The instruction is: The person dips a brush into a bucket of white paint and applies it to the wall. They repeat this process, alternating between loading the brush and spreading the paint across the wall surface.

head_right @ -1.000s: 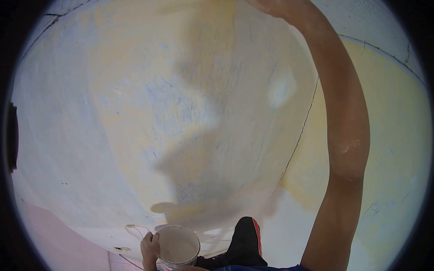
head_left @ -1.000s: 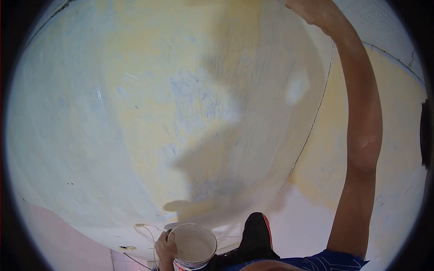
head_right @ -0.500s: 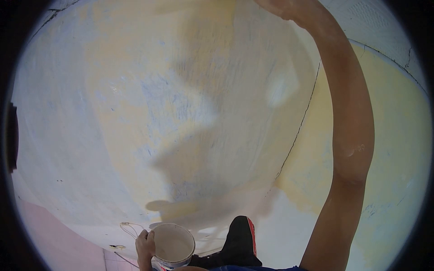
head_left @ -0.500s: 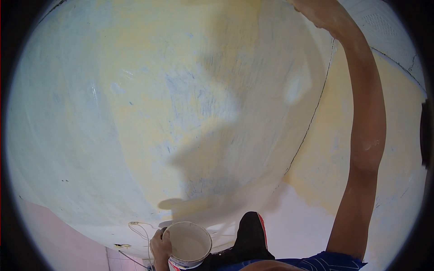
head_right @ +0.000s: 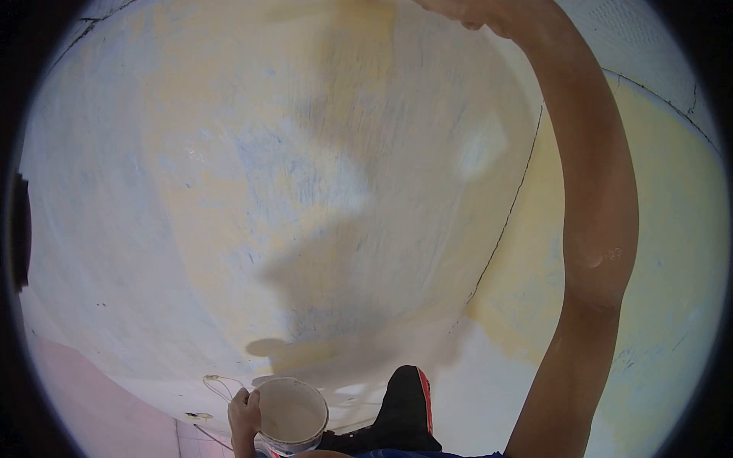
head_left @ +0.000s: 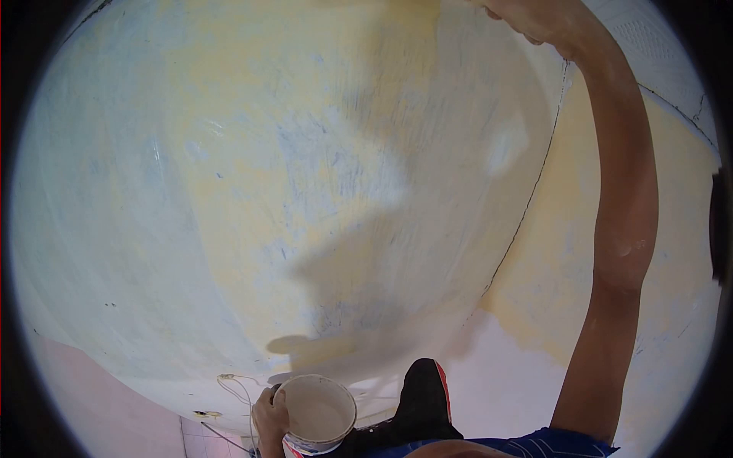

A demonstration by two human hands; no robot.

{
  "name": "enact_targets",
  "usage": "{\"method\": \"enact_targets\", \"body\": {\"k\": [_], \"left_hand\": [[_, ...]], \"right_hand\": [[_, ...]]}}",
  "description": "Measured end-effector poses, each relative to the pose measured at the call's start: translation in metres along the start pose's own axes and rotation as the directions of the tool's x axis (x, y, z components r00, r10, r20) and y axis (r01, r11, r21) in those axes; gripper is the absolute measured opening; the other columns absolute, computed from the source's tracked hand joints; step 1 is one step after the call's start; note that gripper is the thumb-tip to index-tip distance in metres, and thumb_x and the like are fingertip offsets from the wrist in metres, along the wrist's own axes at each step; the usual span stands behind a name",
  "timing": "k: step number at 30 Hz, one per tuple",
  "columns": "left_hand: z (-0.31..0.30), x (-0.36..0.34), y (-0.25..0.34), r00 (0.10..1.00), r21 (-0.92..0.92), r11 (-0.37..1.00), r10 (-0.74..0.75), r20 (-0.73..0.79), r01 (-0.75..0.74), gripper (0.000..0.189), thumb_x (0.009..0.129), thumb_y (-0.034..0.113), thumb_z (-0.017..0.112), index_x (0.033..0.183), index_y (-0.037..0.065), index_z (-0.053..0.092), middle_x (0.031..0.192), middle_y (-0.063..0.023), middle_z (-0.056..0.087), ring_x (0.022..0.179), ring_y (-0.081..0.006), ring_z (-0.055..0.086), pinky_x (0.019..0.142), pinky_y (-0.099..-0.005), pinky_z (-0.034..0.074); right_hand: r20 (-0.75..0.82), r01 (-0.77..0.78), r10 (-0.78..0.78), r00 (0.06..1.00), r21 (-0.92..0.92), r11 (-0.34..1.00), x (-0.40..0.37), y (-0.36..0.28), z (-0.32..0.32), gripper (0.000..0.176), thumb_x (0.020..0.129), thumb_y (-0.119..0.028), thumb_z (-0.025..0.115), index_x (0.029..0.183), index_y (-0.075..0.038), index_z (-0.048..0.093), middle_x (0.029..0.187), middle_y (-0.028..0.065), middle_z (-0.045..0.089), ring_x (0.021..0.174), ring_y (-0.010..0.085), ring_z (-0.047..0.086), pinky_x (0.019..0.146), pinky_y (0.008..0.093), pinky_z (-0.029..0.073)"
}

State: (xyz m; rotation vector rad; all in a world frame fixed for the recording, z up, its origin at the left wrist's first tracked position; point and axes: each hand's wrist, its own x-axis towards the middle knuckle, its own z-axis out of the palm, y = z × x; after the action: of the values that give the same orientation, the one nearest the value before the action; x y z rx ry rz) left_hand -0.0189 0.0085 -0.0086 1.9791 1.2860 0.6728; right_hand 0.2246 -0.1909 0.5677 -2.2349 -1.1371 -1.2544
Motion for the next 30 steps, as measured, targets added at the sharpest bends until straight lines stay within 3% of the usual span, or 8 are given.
{"method": "enact_targets", "body": {"k": [2,6,8,11,14,24,26,30], "left_hand": [[0.000,0.000,0.001,1.000,0.013,1.000,0.006,0.005,-0.006,0.033,0.093,0.026,0.067,0.082,-0.005,0.062,0.073,-0.0288,0.063,0.068,-0.0480,0.061,0.064,-0.0525,0.045],[0.004,0.002,-0.003,1.000,0.008,1.000,0.010,-0.006,-0.010,0.033,0.093,0.026,0.066,0.082,-0.005,0.062,0.073,-0.0284,0.063,0.068,-0.0479,0.061,0.064,-0.0526,0.045],[0.002,0.001,-0.001,1.000,0.019,1.000,-0.002,0.003,0.002,0.033,0.093,0.026,0.066,0.082,-0.005,0.062,0.074,-0.0284,0.063,0.068,-0.0480,0.061,0.065,-0.0525,0.046],[-0.001,-0.001,0.002,1.000,0.000,1.000,-0.020,0.001,0.020,0.033,0.093,0.026,0.066,0.082,-0.005,0.062,0.074,-0.0284,0.063,0.070,-0.0479,0.062,0.066,-0.0525,0.046],[-0.002,0.000,0.000,1.000,0.000,1.000,-0.018,0.016,0.018,0.033,0.093,0.026,0.066,0.082,-0.004,0.062,0.075,-0.0285,0.063,0.070,-0.0477,0.062,0.067,-0.0527,0.046],[0.000,0.001,-0.001,1.000,0.030,1.000,-0.010,0.019,0.010,0.035,0.093,0.029,0.065,0.082,-0.004,0.061,0.076,-0.0292,0.064,0.072,-0.0491,0.063,0.067,-0.0525,0.047],[0.002,0.000,-0.004,1.000,0.020,1.000,-0.009,-0.003,0.009,0.034,0.093,0.028,0.065,0.082,-0.004,0.062,0.076,-0.0286,0.064,0.072,-0.0486,0.063,0.067,-0.0523,0.047],[-0.003,-0.002,-0.001,1.000,0.005,1.000,-0.018,0.007,0.018,0.034,0.094,0.028,0.065,0.083,-0.004,0.063,0.075,-0.0283,0.064,0.072,-0.0483,0.063,0.067,-0.0524,0.047]], "right_hand": [[-0.139,0.169,-0.163,0.977,0.033,0.985,-0.002,0.003,0.000,0.038,0.088,-0.013,0.054,0.118,0.001,0.074,0.106,0.0262,0.075,0.097,0.0342,0.072,0.091,0.0414,0.054],[-0.018,0.014,-0.015,1.000,-0.037,0.999,0.020,-0.014,-0.003,0.034,0.089,-0.013,0.054,0.113,0.003,0.074,0.105,0.0271,0.074,0.095,0.0367,0.072,0.090,0.0432,0.055],[-0.163,0.021,-0.017,0.987,0.019,1.000,0.020,-0.014,0.010,0.032,0.091,-0.014,0.054,0.108,0.004,0.073,0.104,0.0282,0.074,0.093,0.0397,0.073,0.089,0.0447,0.056],[0.056,0.068,-0.065,0.996,-0.043,0.997,0.012,-0.014,0.013,0.034,0.092,-0.016,0.055,0.112,0.003,0.074,0.109,0.0278,0.073,0.099,0.0403,0.072,0.092,0.0447,0.055],[-0.013,0.217,-0.218,0.976,-0.072,0.974,-0.010,-0.006,0.013,0.036,0.093,-0.017,0.054,0.118,0.002,0.073,0.114,0.0285,0.072,0.105,0.0395,0.070,0.096,0.0436,0.054],[-0.163,0.052,-0.046,0.985,0.028,0.998,0.026,-0.008,0.015,0.039,0.092,-0.016,0.054,0.122,0.001,0.071,0.114,0.0297,0.072,0.108,0.0376,0.070,0.098,0.0435,0.053],[0.141,0.056,-0.062,0.988,0.046,0.997,0.013,-0.014,0.009,0.038,0.092,-0.015,0.054,0.122,0.001,0.071,0.114,0.0294,0.072,0.106,0.0375,0.070,0.096,0.0440,0.053],[0.074,0.254,-0.248,0.966,-0.087,0.963,-0.038,-0.021,0.007,0.038,0.092,-0.014,0.053,0.121,0.002,0.071,0.115,0.0294,0.072,0.105,0.0378,0.071,0.095,0.0439,0.054]]}}
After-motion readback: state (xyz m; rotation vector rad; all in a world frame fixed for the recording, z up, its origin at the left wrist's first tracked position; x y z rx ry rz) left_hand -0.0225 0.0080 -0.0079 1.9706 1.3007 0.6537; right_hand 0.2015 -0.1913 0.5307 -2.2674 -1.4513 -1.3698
